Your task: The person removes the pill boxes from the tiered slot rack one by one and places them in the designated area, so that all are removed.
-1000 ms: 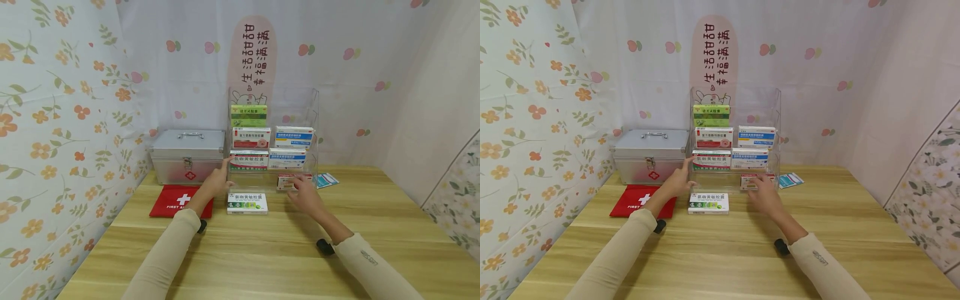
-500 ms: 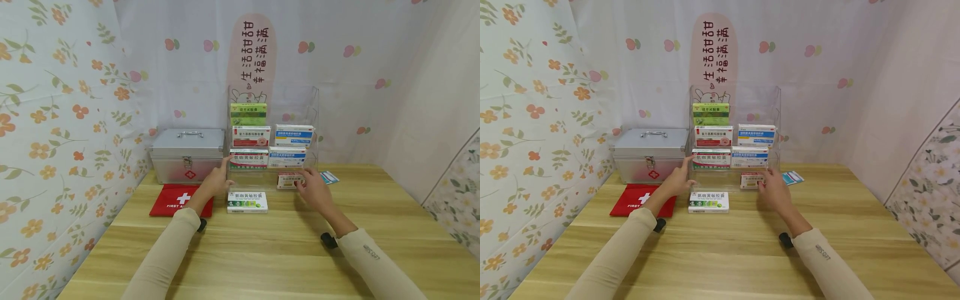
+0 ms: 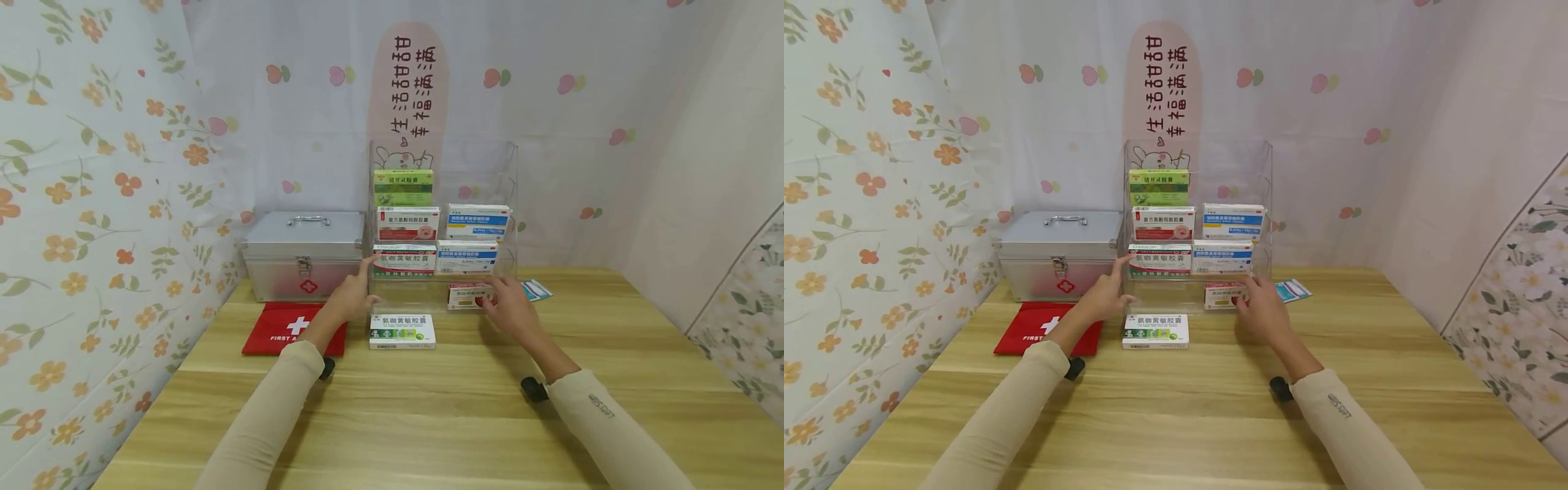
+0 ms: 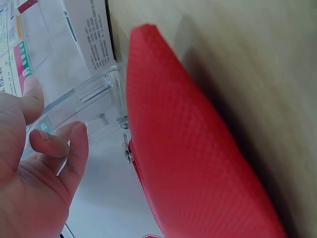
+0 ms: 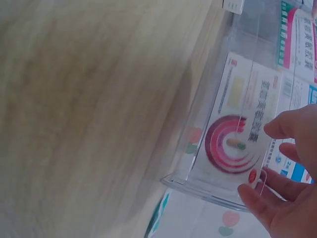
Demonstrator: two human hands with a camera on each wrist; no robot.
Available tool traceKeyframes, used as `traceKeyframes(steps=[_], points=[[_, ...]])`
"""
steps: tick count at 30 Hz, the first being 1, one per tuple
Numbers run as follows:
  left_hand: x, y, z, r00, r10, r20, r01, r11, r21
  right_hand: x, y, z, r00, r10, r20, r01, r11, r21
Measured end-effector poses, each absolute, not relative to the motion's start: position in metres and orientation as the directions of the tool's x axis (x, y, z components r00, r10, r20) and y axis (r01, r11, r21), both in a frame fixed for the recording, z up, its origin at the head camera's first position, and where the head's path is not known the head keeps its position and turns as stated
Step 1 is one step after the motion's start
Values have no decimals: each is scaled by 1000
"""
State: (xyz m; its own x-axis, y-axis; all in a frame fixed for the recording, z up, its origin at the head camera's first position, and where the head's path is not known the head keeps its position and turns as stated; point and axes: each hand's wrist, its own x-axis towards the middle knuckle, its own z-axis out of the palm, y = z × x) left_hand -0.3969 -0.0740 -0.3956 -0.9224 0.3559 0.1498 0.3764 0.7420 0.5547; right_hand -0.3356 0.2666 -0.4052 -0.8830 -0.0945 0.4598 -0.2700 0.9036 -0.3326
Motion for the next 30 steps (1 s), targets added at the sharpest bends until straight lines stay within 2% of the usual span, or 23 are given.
traceKeyframes(steps=[8, 13, 19, 30], points=[[-396, -78, -398, -882, 435, 182, 463, 730, 503, -336, 269, -414, -897, -88, 434, -277, 876, -396], [-395, -81, -396, -875, 441, 201, 479, 724, 497, -338, 270, -416, -888, -106, 447, -288, 887, -361], [-396, -80, -392, -892, 402, 206, 449, 739, 502, -341, 273, -412, -885, -129, 448, -307, 884, -353], [-397, -79, -398, -898, 379, 223, 438, 731, 523, -344, 279, -407, -883, -274, 382, -386, 886, -257]])
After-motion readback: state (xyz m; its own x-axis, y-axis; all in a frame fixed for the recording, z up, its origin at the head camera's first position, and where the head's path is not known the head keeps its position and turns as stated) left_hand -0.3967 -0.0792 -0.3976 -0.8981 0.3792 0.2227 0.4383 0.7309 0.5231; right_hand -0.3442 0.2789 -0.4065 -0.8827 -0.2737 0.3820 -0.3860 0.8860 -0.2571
